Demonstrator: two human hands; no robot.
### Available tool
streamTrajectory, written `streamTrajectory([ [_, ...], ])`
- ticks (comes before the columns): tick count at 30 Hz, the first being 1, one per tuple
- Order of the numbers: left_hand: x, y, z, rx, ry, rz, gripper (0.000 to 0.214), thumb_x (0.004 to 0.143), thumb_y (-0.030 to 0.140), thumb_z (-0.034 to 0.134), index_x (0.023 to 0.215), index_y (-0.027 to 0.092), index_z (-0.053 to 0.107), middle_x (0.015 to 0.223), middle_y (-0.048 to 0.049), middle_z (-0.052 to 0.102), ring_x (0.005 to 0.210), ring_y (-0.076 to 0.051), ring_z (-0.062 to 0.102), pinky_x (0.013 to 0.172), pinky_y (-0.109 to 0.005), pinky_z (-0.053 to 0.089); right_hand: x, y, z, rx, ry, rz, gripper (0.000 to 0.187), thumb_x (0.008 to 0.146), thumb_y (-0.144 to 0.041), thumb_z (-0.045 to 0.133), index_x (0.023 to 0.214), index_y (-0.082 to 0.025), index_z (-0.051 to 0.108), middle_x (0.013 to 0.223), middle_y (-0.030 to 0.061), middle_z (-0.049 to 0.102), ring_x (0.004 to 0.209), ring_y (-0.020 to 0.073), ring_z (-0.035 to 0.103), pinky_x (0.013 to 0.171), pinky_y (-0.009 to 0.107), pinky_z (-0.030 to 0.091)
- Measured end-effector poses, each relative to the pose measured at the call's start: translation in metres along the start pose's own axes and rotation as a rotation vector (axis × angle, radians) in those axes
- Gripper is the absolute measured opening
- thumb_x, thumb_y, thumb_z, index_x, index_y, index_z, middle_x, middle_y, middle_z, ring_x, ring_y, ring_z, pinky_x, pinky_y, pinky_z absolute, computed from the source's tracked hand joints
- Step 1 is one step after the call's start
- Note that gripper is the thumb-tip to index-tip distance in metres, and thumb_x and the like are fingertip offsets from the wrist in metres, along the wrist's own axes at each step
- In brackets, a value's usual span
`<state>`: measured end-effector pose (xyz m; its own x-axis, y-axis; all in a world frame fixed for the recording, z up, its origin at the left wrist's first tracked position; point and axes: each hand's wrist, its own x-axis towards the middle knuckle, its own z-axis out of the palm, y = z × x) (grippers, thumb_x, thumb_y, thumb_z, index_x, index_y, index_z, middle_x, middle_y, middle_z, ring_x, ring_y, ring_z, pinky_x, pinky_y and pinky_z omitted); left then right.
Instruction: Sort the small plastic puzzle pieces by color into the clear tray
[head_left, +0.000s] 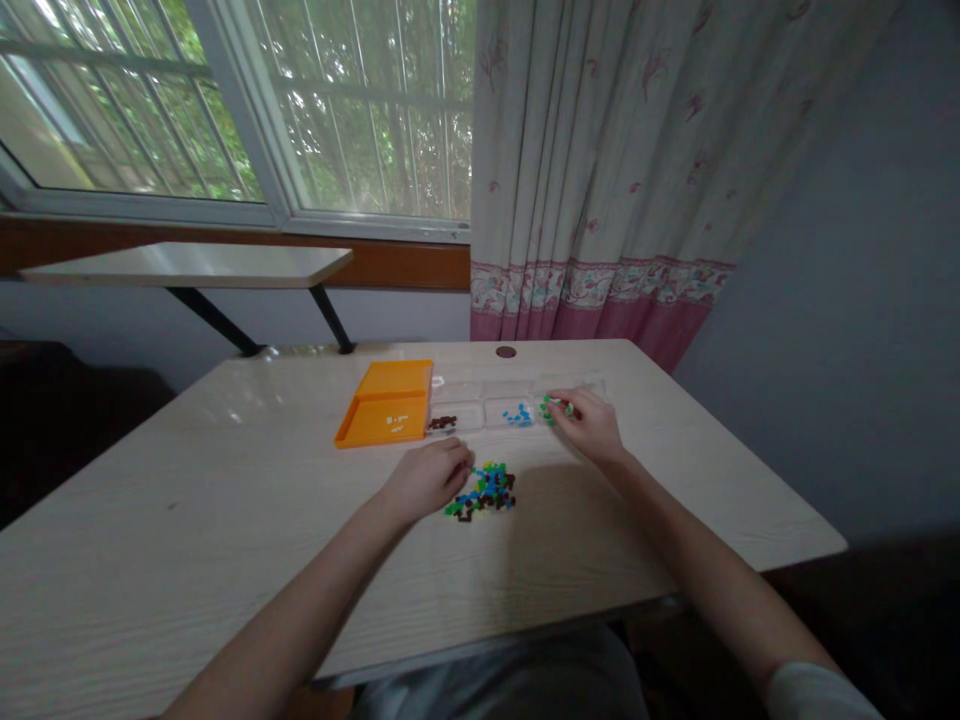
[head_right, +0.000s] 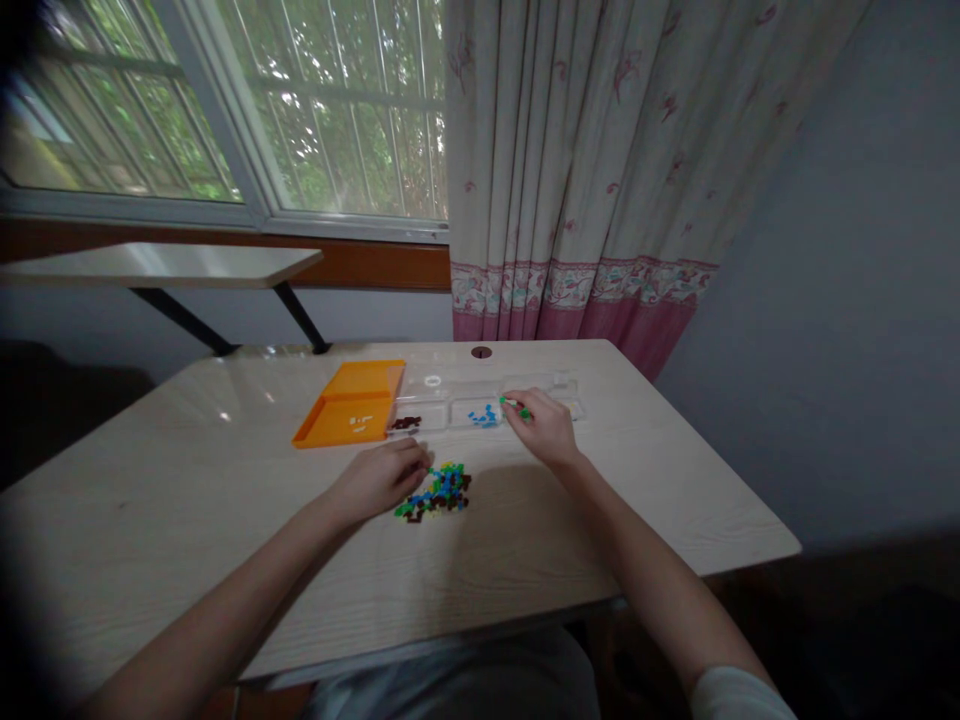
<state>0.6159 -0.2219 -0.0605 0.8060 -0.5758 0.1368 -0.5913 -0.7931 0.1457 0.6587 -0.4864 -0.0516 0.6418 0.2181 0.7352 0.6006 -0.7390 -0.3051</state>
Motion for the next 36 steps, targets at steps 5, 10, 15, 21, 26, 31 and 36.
streamTrajectory([
  [5,0.0,0.001,-0.001,0.003,-0.002,-0.006,0.02,0.083,0.026,0.038,0.085,0.02,0.056,0.083,-0.0037,0.057,0.077,-0.016,0.054,0.065,-0.024,0.04,-0.001,0.024,0.004,-0.11,-0.08,0.104,0.018,0.079,-0.028,0.051,0.091,-0.019,0.063,0.079,0.0022,0.062,0.072,0.0142,0.056,0.065,0.025,0.042],
  [10,0.0,0.0,0.0,-0.006,0.009,-0.005,0.021,0.083,0.027,0.037,0.084,0.019,0.057,0.082,-0.004,0.057,0.077,-0.015,0.054,0.066,-0.024,0.04,-0.003,0.037,0.008,-0.165,-0.113,0.157,0.02,0.078,-0.025,0.051,0.093,-0.02,0.062,0.087,0.0039,0.062,0.08,0.0167,0.056,0.071,0.028,0.043],
  [15,0.001,0.002,-0.001,-0.042,0.005,-0.02,0.022,0.083,0.026,0.037,0.082,0.018,0.058,0.082,-0.0046,0.058,0.076,-0.015,0.054,0.065,-0.023,0.041,-0.003,0.031,0.01,-0.085,-0.134,0.149,0.018,0.08,-0.026,0.049,0.088,-0.019,0.063,0.085,0.0045,0.062,0.079,0.0165,0.056,0.071,0.029,0.043],
  [21,0.002,0.004,-0.001,-0.04,0.01,-0.031,0.02,0.082,0.026,0.039,0.082,0.019,0.058,0.081,-0.0039,0.058,0.076,-0.015,0.054,0.065,-0.024,0.04,-0.01,-0.004,0.024,0.056,-0.282,0.059,0.014,0.079,-0.022,0.05,0.085,-0.019,0.063,0.085,0.0035,0.063,0.079,0.0143,0.058,0.072,0.026,0.044],
  [26,0.004,0.004,0.002,-0.053,0.024,-0.023,0.021,0.082,0.026,0.039,0.081,0.018,0.058,0.079,-0.0038,0.057,0.074,-0.015,0.054,0.064,-0.023,0.04,-0.02,-0.027,0.038,0.135,-0.435,-0.071,0.012,0.078,-0.021,0.053,0.084,-0.021,0.063,0.085,0.0019,0.063,0.082,0.0128,0.058,0.074,0.024,0.044],
  [31,0.005,0.006,0.002,-0.081,0.05,-0.013,0.023,0.084,0.027,0.037,0.083,0.018,0.058,0.081,-0.0041,0.058,0.075,-0.014,0.054,0.065,-0.023,0.04,-0.024,-0.033,0.037,0.143,-0.448,-0.123,0.013,0.078,-0.022,0.053,0.087,-0.021,0.063,0.085,0.0019,0.064,0.08,0.0122,0.058,0.074,0.023,0.044],
  [36,0.004,0.012,0.0,-0.182,0.141,0.013,0.021,0.085,0.028,0.038,0.087,0.019,0.057,0.086,-0.0028,0.058,0.079,-0.013,0.054,0.068,-0.022,0.04,-0.027,-0.041,0.035,0.168,-0.421,-0.176,0.013,0.077,-0.026,0.057,0.088,-0.022,0.063,0.083,0.0011,0.064,0.077,0.0115,0.059,0.07,0.02,0.044],
])
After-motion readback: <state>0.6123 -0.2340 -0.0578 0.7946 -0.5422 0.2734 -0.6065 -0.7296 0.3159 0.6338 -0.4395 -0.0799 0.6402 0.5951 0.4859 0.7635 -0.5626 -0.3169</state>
